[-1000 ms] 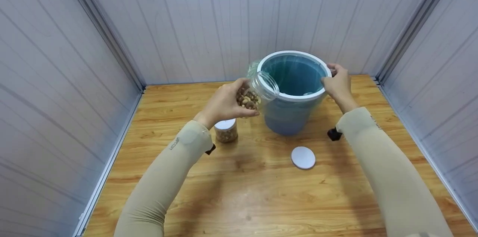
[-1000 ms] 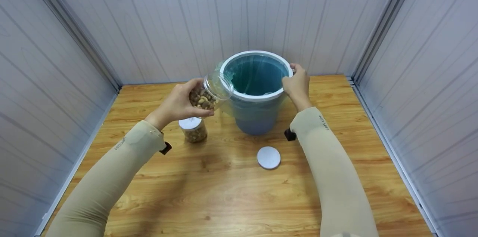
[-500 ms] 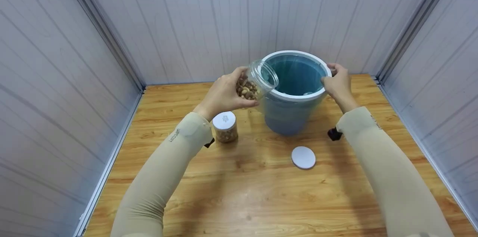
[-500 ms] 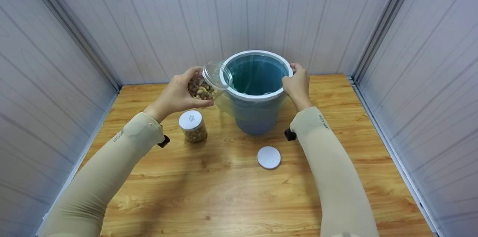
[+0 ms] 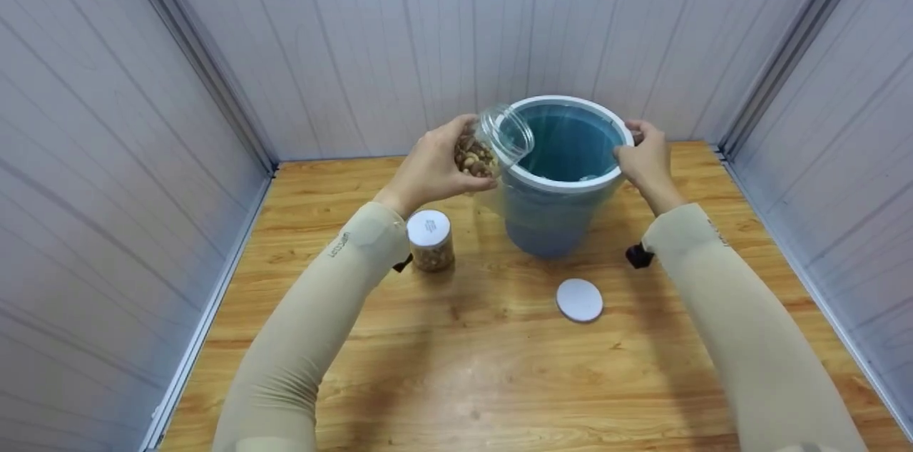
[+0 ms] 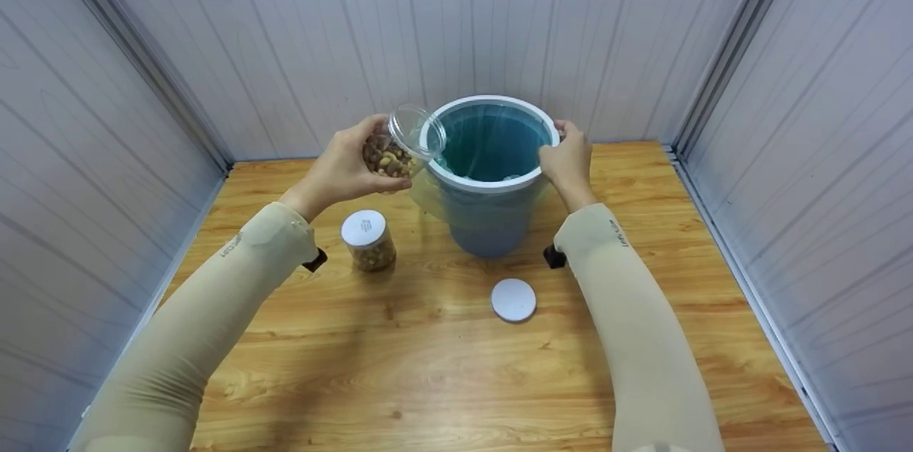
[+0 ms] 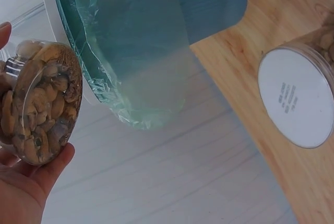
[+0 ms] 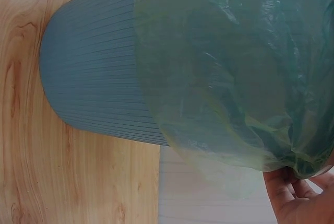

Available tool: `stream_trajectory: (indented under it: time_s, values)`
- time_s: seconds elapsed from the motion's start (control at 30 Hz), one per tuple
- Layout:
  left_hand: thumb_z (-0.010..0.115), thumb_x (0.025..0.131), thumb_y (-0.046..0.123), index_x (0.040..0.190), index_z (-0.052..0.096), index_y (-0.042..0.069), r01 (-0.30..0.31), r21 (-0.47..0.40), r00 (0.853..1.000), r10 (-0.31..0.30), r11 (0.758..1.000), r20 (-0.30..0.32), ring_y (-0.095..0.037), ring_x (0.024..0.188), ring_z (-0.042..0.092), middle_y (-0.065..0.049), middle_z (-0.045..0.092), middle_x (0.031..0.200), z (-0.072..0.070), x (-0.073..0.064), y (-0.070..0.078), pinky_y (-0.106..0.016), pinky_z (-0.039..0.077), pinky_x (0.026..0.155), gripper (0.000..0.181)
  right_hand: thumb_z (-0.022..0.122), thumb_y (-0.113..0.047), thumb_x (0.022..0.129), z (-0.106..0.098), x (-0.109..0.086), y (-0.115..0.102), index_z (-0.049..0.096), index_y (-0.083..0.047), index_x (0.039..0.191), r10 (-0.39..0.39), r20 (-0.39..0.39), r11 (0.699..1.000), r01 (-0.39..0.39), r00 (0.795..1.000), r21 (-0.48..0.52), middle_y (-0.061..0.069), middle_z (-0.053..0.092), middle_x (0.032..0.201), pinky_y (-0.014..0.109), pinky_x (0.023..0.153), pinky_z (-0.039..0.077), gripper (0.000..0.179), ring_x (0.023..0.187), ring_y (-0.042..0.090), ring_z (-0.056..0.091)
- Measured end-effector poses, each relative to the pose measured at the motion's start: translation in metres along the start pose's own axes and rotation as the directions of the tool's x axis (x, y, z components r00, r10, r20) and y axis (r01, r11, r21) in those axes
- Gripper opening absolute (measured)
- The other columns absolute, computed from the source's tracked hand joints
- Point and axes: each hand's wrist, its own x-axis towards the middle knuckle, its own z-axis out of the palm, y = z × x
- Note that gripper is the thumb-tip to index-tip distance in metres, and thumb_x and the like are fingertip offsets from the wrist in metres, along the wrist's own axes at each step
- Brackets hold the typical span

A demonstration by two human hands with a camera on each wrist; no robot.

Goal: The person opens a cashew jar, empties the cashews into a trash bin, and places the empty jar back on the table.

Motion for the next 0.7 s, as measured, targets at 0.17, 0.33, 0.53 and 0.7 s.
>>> stream_trajectory:
  time_s: [0.17, 0.33, 0.53, 0.7]
  values:
    - [0.097, 0.082, 0.036, 0.159, 0.047, 0.007, 0.005, 0.002, 1.000, -0.005, 1.000, -0.004, -0.025, 0.135, 0.062, -0.012, 0.063, 0.150, -0.003, 0.004, -0.001, -0.041, 0.052, 0.118, 0.096, 0.056, 0.002, 0.097, 0.001, -0.001, -0.002, 0.048, 0.001, 0.159, 0.006, 0.007, 1.000, -0.006, 1.000, 0.006, 0.029, 0.059, 0.142, 0.049, 0.113, 0.054, 0.063, 0.126, 0.036, 0.056]
    - [0.096, 0.083, 0.037, 0.158, 0.047, 0.005, 0.024, 0.015, 1.000, -0.024, 1.000, -0.005, -0.027, 0.135, 0.060, -0.014, 0.060, 0.151, -0.007, 0.008, -0.001, -0.042, 0.051, 0.118, 0.096, 0.055, 0.002, 0.097, 0.002, -0.001, -0.004, 0.047, 0.002, 0.160, 0.005, 0.016, 1.000, -0.005, 1.000, 0.010, 0.029, 0.058, 0.143, 0.051, 0.115, 0.054, 0.063, 0.127, 0.037, 0.056]
    - [0.098, 0.081, 0.034, 0.159, 0.046, 0.005, 0.046, 0.027, 0.999, -0.046, 0.999, -0.007, -0.027, 0.136, 0.061, -0.014, 0.059, 0.152, -0.009, 0.015, 0.001, -0.040, 0.051, 0.119, 0.097, 0.057, 0.001, 0.094, 0.003, 0.002, -0.003, 0.051, 0.003, 0.157, -0.024, -0.006, 1.000, 0.024, 1.000, 0.003, 0.028, 0.062, 0.138, 0.037, 0.102, 0.057, 0.063, 0.119, 0.030, 0.059]
    - [0.097, 0.081, 0.032, 0.159, 0.046, 0.005, 0.051, 0.056, 0.999, -0.051, 0.997, -0.006, -0.027, 0.135, 0.061, -0.012, 0.058, 0.152, -0.009, 0.021, 0.004, -0.039, 0.051, 0.118, 0.097, 0.056, 0.001, 0.095, 0.004, 0.001, -0.002, 0.051, 0.001, 0.158, -0.009, -0.001, 1.000, 0.009, 1.000, 0.008, 0.027, 0.061, 0.137, 0.042, 0.105, 0.058, 0.063, 0.118, 0.031, 0.059]
